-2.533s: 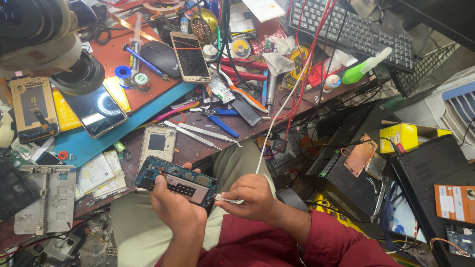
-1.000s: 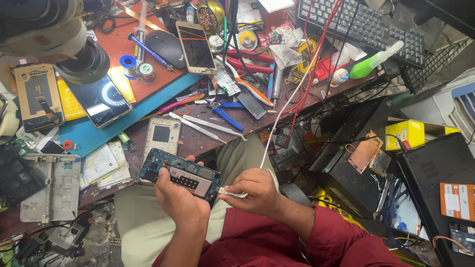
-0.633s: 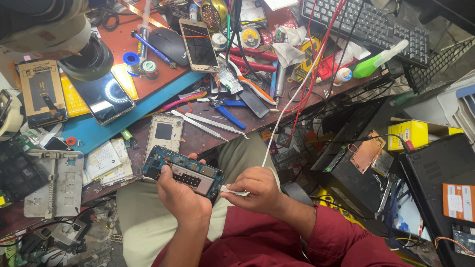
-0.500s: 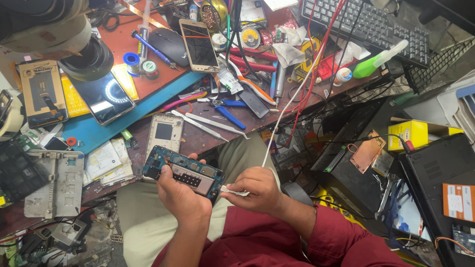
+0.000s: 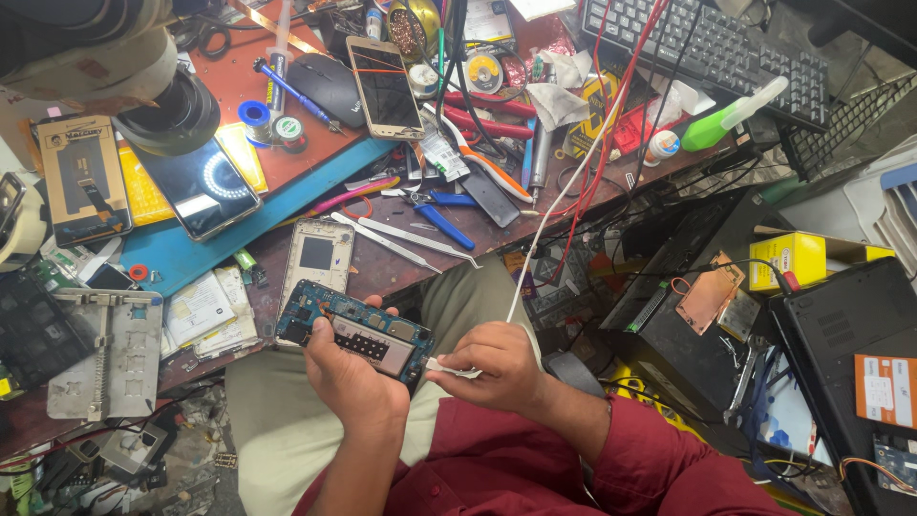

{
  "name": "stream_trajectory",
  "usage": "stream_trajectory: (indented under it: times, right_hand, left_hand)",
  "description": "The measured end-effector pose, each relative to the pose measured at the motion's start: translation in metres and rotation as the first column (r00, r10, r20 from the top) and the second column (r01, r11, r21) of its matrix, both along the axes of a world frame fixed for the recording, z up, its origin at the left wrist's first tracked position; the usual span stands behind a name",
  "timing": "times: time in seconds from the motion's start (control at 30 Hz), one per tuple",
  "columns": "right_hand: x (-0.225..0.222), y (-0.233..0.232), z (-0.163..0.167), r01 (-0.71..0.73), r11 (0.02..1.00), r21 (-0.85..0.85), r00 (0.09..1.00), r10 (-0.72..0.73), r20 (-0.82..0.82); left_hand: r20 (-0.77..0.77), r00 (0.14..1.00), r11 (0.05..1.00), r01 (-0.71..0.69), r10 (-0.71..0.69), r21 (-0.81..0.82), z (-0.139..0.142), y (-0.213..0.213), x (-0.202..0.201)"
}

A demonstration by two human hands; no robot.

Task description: The person holds a disassembled smartphone motherboard and uses a metal spudger to pry and adjust a ribbon cable connector. They then use tweezers to manipulate a small component near the battery area and continue to inspect the board while seated.

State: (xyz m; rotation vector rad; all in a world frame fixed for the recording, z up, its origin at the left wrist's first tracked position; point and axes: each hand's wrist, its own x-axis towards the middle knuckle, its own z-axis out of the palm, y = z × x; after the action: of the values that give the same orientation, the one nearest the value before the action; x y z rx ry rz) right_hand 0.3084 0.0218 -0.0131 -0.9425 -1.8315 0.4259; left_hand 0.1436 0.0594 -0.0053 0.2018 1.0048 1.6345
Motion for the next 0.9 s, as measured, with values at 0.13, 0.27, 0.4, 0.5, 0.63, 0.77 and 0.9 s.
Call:
stream_trajectory:
  times: [0.13,0.27,0.4,0.5,0.63,0.77,0.9]
  right_hand:
    - [0.0000,-0.0001,0.0002,0.003,1.000,0.006,1.000,-0.003,0.013]
    - [0.0003,0.0000,0.0009,-0.002,1.000,0.004,1.000,0.002,0.007]
    - [0.0004,-0.0005,0.0010,-0.003,1.000,0.000,1.000,0.003,0.009]
    - [0.0002,-0.0003,0.0005,0.000,1.000,-0.001,1.000,0.000,0.007]
    - [0.0002,-0.0002,0.0001,-0.001,1.000,-0.001,1.000,0.001,0.004]
    - [-0.0002,-0.0005,0.0000,0.004,1.000,0.003,1.000,-0.004,0.009]
    - [-0.0005,-0.0002,-0.0001,0.001,1.000,0.002,1.000,-0.001,0.007]
  left_hand:
    - [0.006,1.000,1.000,0.010,-0.010,-0.005,-0.0003,-0.0003,-0.0007]
    - [-0.001,1.000,1.000,0.005,-0.005,-0.005,-0.0005,0.0005,-0.0005]
    - [0.006,1.000,1.000,0.017,-0.017,-0.011,-0.0005,0.0003,-0.0005]
    - [0.011,1.000,1.000,0.014,-0.014,0.003,-0.0005,-0.0001,-0.0007]
    - [0.006,1.000,1.000,0.016,-0.016,-0.009,-0.0005,0.0001,-0.0008]
    - [0.006,1.000,1.000,0.012,-0.012,-0.016,-0.0007,0.0007,-0.0008]
    - [0.019,0.999,0.999,0.027,-0.026,-0.028,-0.0003,0.0003,-0.0017]
